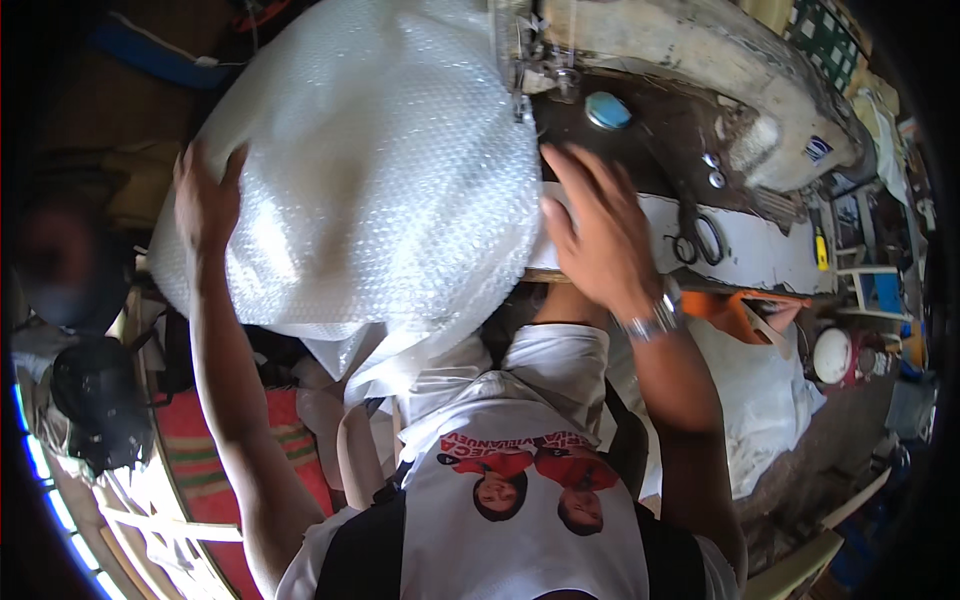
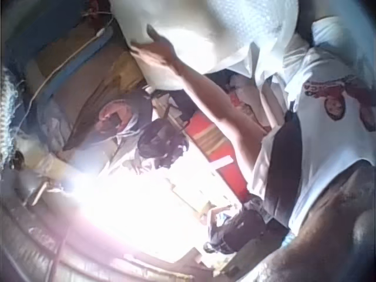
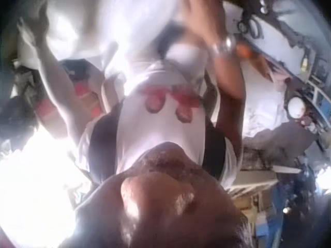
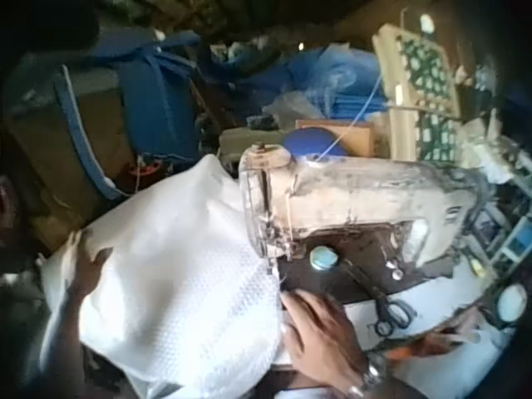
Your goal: Sewing bubble wrap material using an industrial sewing machine and cutting it with scissors.
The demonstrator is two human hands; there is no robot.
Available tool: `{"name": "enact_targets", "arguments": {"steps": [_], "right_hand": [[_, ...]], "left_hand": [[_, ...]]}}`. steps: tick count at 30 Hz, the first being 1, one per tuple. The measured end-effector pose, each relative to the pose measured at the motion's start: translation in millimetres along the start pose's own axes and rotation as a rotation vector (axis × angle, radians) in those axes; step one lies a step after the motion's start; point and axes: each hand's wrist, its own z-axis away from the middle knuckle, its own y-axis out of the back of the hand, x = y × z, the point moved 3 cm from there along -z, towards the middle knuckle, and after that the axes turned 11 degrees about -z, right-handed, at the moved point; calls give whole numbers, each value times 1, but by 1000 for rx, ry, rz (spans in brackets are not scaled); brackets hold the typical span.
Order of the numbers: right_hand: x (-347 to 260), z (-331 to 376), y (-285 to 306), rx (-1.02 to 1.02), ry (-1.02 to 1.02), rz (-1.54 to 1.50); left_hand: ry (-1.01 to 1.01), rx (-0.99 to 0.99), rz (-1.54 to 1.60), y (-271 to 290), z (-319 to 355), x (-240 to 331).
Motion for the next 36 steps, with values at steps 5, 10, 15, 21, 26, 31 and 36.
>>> {"name": "enact_targets", "arguments": {"steps": [5, 10, 15, 21, 26, 31, 36], "right_hand": [[-43, 105, -2, -580, -450, -626], [-91, 139, -71, -691, -162, -541], [-125, 106, -104, -938, -66, -172], [-113, 112, -112, -575, 6, -456], [-111, 98, -102, -644, -172, -343], [-98, 90, -99, -494, -75, -315], [-102, 108, -76, -757, -128, -737]], "left_hand": [[628, -295, 392, -27, 178, -234], [1155, -930, 1051, -47, 281, -163], [927, -872, 1705, -78, 236, -93], [619, -581, 2041, -100, 211, -79], [558, -314, 1745, -129, 206, -70], [607, -492, 1637, -137, 211, -86], [257, -474, 1099, -107, 217, -162]]}}
